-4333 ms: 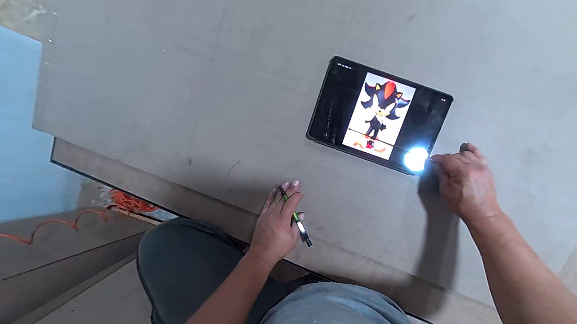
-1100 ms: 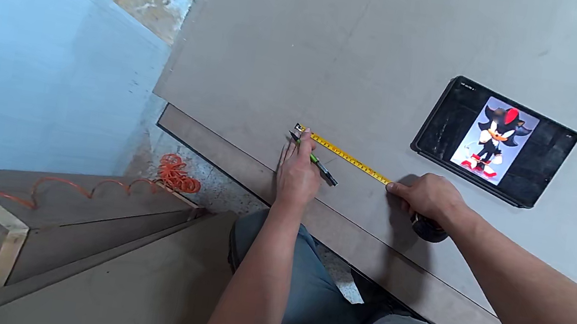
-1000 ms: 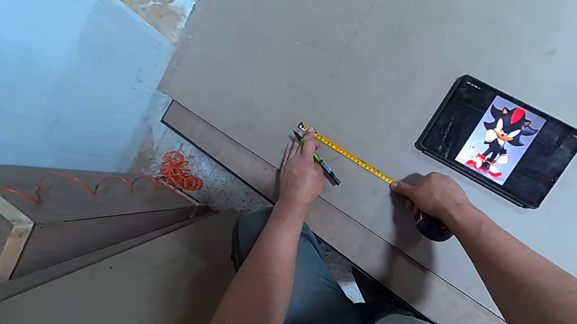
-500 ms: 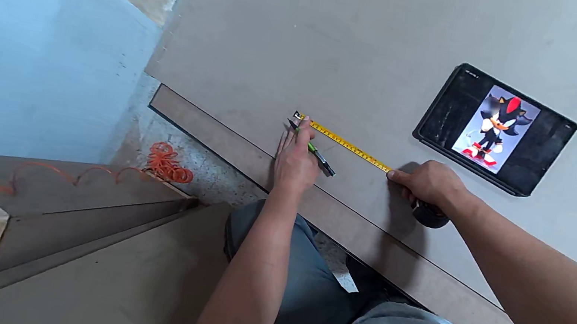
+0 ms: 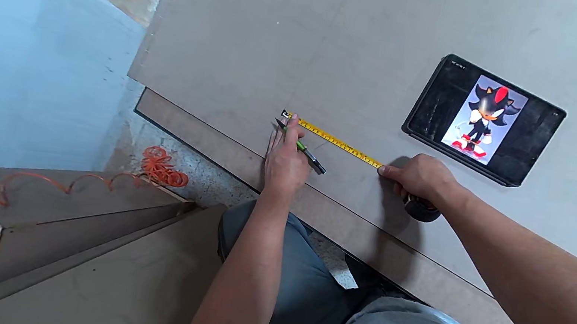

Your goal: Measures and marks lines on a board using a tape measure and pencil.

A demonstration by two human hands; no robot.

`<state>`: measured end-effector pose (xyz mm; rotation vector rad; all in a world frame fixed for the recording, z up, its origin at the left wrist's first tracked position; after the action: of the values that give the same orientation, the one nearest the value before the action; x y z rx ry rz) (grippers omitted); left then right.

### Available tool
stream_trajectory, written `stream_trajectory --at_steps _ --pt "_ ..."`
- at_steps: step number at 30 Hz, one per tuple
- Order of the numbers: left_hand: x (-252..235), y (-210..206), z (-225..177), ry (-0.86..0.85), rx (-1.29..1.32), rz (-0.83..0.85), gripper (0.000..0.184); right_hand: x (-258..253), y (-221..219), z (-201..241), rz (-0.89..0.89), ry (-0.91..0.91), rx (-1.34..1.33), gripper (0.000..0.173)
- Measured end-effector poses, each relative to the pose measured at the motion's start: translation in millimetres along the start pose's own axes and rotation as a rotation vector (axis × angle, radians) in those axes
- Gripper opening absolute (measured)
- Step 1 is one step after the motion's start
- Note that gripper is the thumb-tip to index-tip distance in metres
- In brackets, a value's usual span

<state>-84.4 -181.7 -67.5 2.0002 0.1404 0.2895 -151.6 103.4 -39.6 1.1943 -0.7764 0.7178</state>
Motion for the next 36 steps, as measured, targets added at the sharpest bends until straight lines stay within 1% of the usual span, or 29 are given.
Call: stream_trajectory --at_steps 9,11,14,18,21,24,28,29,36 --pt "1 -1 -1 -0.009 0.001 -0.022 0.044 -1 -1 0 -0.009 -0.001 0.008 0.073" --pt "0 1 -2 -0.005 -0.007 -0.009 0.044 0 -1 0 -0.011 0.009 -0.004 0.072" --pt "0 2 -3 0.013 -0.001 0.009 0.05 1 -1 0 -0.013 0.013 0.007 0.073" --pt "1 3 -3 0.031 -0.004 0.007 0.046 0 -2 -1 -0.011 0.023 0.026 0.074" --pt "3 4 -5 0.053 -0.007 0.001 0.056 0 -3 -3 -0.009 0.03 0.02 0.074" --pt "3 5 -6 0.037 -0.003 -0.029 0.055 -3 -5 -7 -0.013 0.027 0.001 0.073" --pt "5 1 -5 0.0 0.009 -0.071 0.034 -10 -10 -11 -0.045 0.035 0.005 0.073" --pt "5 0 -4 -0.006 0.009 -0.07 0.031 -11 -10 -11 -0.039 0.032 0.011 0.073" --pt "-1 1 -4 -0.012 0.012 -0.041 0.031 -11 -5 -9 -0.028 0.008 -0.017 0.072"
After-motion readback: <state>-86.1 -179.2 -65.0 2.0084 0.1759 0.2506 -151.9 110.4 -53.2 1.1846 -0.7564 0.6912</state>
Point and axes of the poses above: each hand's wrist, its own x-axis away from the middle knuckle, its own y-axis out of the back of the hand, z = x × y, the point moved 2 cm from there along -x, towards the middle knuckle, and after that the axes turned 1 degree about -x, right-handed, at the moved point
